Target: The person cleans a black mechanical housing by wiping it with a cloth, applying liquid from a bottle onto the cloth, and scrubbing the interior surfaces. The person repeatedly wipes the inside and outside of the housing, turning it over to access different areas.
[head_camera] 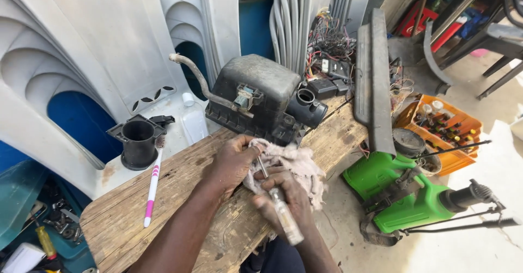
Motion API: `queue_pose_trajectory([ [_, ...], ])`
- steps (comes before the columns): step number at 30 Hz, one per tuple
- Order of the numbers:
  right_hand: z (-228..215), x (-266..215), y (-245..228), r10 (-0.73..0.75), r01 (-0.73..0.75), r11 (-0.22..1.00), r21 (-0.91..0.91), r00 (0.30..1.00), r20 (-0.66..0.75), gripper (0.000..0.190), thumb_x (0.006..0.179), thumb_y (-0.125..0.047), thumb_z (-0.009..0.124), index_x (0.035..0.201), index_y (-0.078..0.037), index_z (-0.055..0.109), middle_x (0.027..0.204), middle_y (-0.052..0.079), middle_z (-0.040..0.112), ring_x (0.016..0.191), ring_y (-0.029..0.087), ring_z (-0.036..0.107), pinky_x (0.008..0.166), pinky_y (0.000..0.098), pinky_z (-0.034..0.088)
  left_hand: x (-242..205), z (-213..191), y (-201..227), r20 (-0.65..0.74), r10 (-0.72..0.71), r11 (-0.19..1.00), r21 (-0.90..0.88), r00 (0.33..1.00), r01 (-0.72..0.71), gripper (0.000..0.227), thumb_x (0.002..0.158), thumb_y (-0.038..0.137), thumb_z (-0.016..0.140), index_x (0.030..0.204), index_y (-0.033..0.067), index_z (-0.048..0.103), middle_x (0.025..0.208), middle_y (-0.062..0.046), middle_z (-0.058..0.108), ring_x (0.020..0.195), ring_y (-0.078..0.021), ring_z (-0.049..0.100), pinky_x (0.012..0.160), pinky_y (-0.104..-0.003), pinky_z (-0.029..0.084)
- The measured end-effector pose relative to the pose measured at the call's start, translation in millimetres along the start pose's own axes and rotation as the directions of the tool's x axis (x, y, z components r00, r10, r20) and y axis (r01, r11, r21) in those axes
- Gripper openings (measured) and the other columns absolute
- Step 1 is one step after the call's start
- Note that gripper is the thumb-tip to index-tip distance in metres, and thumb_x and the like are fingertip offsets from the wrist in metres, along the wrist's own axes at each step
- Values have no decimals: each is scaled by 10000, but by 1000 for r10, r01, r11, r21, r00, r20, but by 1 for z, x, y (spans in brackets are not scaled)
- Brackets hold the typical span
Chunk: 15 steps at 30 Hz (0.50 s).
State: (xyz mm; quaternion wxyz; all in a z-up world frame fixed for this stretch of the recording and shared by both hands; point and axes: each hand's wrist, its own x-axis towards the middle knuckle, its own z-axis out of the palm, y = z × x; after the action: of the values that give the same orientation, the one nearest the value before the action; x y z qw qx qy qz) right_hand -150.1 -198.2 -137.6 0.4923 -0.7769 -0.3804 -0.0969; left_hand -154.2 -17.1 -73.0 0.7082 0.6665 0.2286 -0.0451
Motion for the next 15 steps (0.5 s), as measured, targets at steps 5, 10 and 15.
queue_pose_trajectory([
  [5,-11,2,13,-23,83,962,259,974,-226,259,1068,-311,556,1082,-109,718,1068,91,822,991,218,791,916,396,627,33,14,-10,-158,106,969,-204,982,-137,221,1036,218,593,1217,142,693,938,-54,723,768,-185,636,662,-347,489],
  [10,-29,12,2,15,-44,998,-52,887,-462,263,1051,-291,660,1111,-56,761,982,76,823,861,152,799,724,255,668,49,22,-32,-190,156,864,-449,969,-227,323,1035,282,575,1258,96,716,1011,-62,749,938,-198,713,825,-365,582],
  [15,-29,18,21,-52,68,998,13,854,-518,211,1135,-198,610,1275,-50,661,1124,133,792,1027,220,841,819,258,742,17,13,-8,-166,68,922,-367,984,-126,878,796,656,569,1497,133,639,1568,-70,666,1478,-219,605,1197,-376,486],
])
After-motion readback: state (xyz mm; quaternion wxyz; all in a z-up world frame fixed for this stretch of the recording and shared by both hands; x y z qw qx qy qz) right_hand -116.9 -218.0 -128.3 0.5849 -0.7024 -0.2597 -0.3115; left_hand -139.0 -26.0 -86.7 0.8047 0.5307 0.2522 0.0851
